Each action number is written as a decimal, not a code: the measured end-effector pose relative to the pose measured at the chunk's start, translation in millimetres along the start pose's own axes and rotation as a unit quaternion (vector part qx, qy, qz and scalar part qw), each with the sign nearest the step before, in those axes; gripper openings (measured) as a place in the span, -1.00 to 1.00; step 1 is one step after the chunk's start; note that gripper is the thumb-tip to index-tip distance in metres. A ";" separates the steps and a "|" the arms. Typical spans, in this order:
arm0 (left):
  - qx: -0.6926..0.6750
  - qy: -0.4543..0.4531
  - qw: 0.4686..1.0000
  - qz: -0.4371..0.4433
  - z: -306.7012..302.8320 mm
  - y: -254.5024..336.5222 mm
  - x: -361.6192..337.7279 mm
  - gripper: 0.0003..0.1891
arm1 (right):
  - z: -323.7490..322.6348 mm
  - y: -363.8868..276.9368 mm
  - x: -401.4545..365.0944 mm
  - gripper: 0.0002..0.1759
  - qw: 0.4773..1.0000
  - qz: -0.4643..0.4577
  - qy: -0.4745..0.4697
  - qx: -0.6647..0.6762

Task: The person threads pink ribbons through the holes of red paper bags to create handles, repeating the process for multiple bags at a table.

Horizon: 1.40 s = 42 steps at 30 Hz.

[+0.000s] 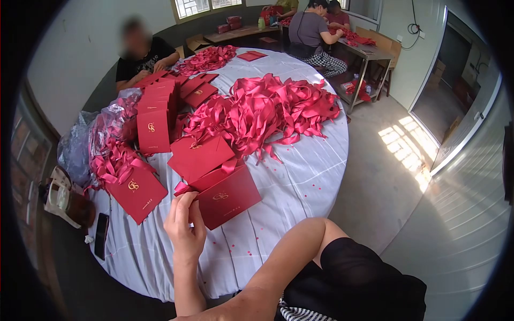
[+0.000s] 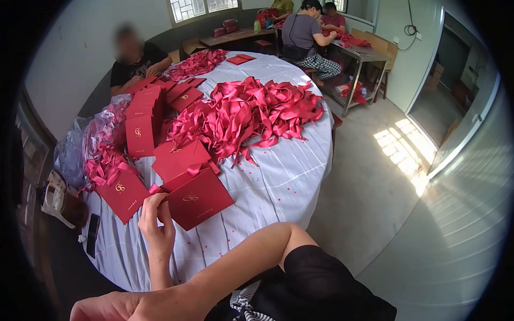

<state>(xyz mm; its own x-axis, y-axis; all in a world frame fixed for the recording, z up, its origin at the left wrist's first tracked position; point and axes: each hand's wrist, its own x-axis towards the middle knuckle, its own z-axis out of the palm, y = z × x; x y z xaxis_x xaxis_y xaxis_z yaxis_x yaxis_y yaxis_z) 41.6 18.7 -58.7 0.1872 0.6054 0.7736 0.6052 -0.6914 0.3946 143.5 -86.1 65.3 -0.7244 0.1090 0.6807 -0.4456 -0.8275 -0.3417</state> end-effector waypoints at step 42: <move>-0.004 0.007 1.000 0.026 -1.2 1.4 -0.2 -0.78 | -11.0 5.1 -4.1 -0.63 0.998 0.051 -0.028 -0.023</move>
<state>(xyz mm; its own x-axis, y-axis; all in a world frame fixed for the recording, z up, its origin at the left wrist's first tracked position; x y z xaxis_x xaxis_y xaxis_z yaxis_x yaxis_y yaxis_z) 41.6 17.1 -57.6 0.2083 0.5629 0.7998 0.5893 -0.7249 0.3567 138.5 -84.7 53.7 -0.7367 -0.0062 0.6762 -0.3959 -0.8067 -0.4387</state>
